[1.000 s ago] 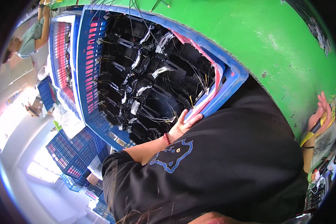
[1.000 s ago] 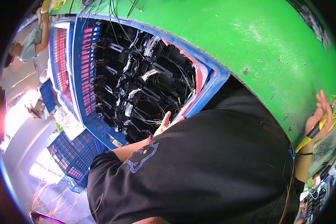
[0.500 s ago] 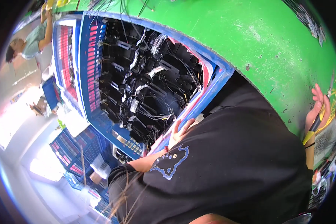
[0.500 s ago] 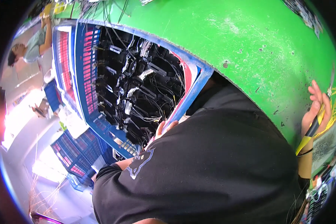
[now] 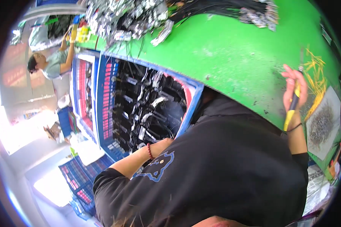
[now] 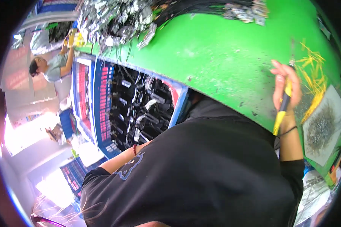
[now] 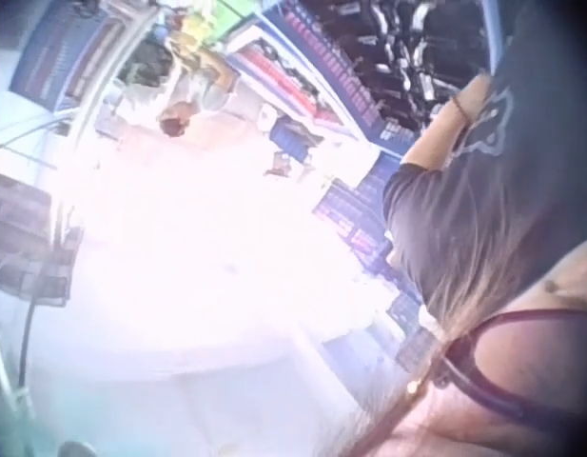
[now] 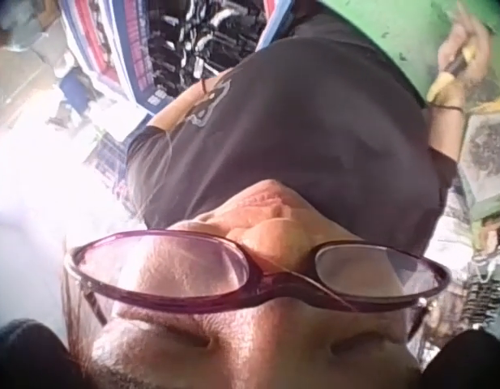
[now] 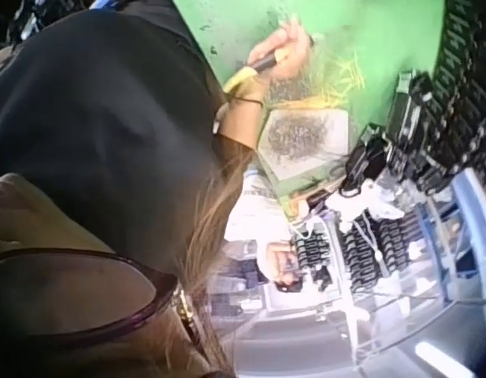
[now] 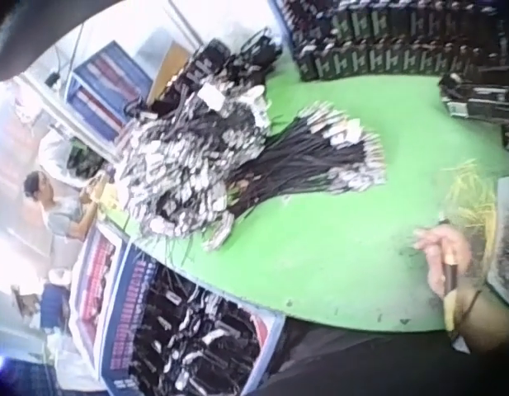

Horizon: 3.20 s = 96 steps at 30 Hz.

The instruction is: The person solders wires onto circuit boards using a soldering iron, then places the boards into plastic housings. They then solder more wires onto the boards within the housings and place the completed assemblies into a blue crate.

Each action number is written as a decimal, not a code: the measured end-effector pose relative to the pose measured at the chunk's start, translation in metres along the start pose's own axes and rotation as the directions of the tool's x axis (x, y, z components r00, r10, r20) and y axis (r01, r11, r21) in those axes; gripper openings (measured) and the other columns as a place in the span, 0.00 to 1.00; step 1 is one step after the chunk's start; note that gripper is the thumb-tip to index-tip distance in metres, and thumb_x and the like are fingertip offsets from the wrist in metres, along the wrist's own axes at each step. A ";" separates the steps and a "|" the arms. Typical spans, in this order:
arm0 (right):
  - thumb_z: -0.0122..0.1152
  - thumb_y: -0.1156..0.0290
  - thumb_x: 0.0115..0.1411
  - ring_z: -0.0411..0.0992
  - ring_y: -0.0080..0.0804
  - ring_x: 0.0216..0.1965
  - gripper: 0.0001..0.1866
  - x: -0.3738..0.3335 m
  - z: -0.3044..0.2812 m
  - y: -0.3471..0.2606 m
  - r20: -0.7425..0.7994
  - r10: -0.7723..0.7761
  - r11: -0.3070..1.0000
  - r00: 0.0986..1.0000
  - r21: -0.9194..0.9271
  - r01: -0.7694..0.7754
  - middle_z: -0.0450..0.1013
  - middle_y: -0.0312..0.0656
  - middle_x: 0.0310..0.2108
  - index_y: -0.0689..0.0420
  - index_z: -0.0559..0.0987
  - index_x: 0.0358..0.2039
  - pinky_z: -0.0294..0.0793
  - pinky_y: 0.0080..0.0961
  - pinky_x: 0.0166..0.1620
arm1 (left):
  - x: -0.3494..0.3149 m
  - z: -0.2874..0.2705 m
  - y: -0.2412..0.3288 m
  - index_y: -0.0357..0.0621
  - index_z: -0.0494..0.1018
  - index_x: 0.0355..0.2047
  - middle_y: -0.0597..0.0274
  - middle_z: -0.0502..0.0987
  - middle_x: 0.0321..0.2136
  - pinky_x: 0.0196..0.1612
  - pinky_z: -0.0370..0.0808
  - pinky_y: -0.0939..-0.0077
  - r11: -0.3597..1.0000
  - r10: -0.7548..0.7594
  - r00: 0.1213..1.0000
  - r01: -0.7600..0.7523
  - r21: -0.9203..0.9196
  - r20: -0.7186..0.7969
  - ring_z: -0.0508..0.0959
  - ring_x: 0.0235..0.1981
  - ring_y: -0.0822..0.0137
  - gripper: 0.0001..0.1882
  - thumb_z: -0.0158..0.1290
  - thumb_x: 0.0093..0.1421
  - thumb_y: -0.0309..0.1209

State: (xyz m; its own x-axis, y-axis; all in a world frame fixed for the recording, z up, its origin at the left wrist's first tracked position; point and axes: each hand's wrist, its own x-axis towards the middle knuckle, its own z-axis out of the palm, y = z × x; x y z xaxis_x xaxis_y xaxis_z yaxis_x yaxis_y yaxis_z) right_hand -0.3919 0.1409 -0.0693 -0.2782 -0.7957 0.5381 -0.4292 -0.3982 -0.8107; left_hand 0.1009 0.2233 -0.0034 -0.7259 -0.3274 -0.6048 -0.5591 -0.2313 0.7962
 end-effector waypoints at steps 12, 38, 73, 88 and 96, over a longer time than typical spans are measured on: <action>0.56 0.75 0.61 0.77 0.36 0.41 0.11 0.010 0.010 -0.008 -0.143 0.000 0.999 0.990 0.052 0.007 0.76 0.48 0.39 0.63 0.72 0.44 0.77 0.25 0.41 | 0.004 -0.013 -0.085 0.42 0.76 0.37 0.46 0.78 0.35 0.42 0.74 0.57 0.606 -0.511 0.792 0.607 0.514 -0.333 0.77 0.41 0.47 0.16 0.50 0.56 0.41; 0.55 0.76 0.60 0.79 0.34 0.34 0.10 0.004 0.007 -0.013 -0.104 -0.007 0.996 0.995 0.084 0.016 0.78 0.50 0.35 0.63 0.72 0.43 0.79 0.23 0.33 | -0.002 0.019 0.073 0.36 0.74 0.36 0.57 0.77 0.26 0.34 0.74 0.76 0.961 -0.055 0.955 0.129 0.244 -0.291 0.77 0.27 0.69 0.10 0.56 0.53 0.25; 0.49 0.72 0.65 0.73 0.31 0.27 0.14 0.003 0.000 -0.005 -0.021 0.022 0.986 1.000 0.165 -0.018 0.75 0.60 0.38 0.65 0.66 0.48 0.75 0.25 0.34 | 0.020 0.020 0.110 0.35 0.75 0.39 0.59 0.80 0.29 0.34 0.73 0.77 0.906 -0.410 0.889 0.372 -0.203 -0.202 0.75 0.30 0.78 0.14 0.57 0.53 0.29; 0.51 0.74 0.63 0.74 0.28 0.26 0.12 0.010 -0.009 -0.010 0.016 -0.007 0.996 1.000 0.086 0.006 0.76 0.54 0.38 0.64 0.68 0.46 0.76 0.25 0.33 | 0.027 0.003 0.087 0.36 0.74 0.31 0.50 0.77 0.26 0.32 0.74 0.70 0.984 -0.030 0.978 0.064 0.164 -0.205 0.78 0.26 0.55 0.07 0.54 0.52 0.25; 0.52 0.73 0.62 0.74 0.29 0.23 0.11 0.017 -0.010 -0.011 0.005 -0.059 0.998 0.998 0.034 0.058 0.77 0.53 0.36 0.65 0.70 0.43 0.76 0.24 0.30 | 0.030 0.010 0.125 0.41 0.72 0.40 0.52 0.77 0.33 0.36 0.76 0.71 0.881 -0.221 0.897 0.352 0.315 -0.382 0.80 0.33 0.56 0.12 0.51 0.56 0.29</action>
State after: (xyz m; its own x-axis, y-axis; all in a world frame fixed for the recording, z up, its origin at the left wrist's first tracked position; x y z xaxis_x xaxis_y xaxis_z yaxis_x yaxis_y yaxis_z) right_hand -0.4001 0.1360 -0.0485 -0.2486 -0.7730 0.5836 -0.4154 -0.4592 -0.7852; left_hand 0.0050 0.1934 0.0781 -0.3745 -0.5928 -0.7129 -0.8743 -0.0302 0.4844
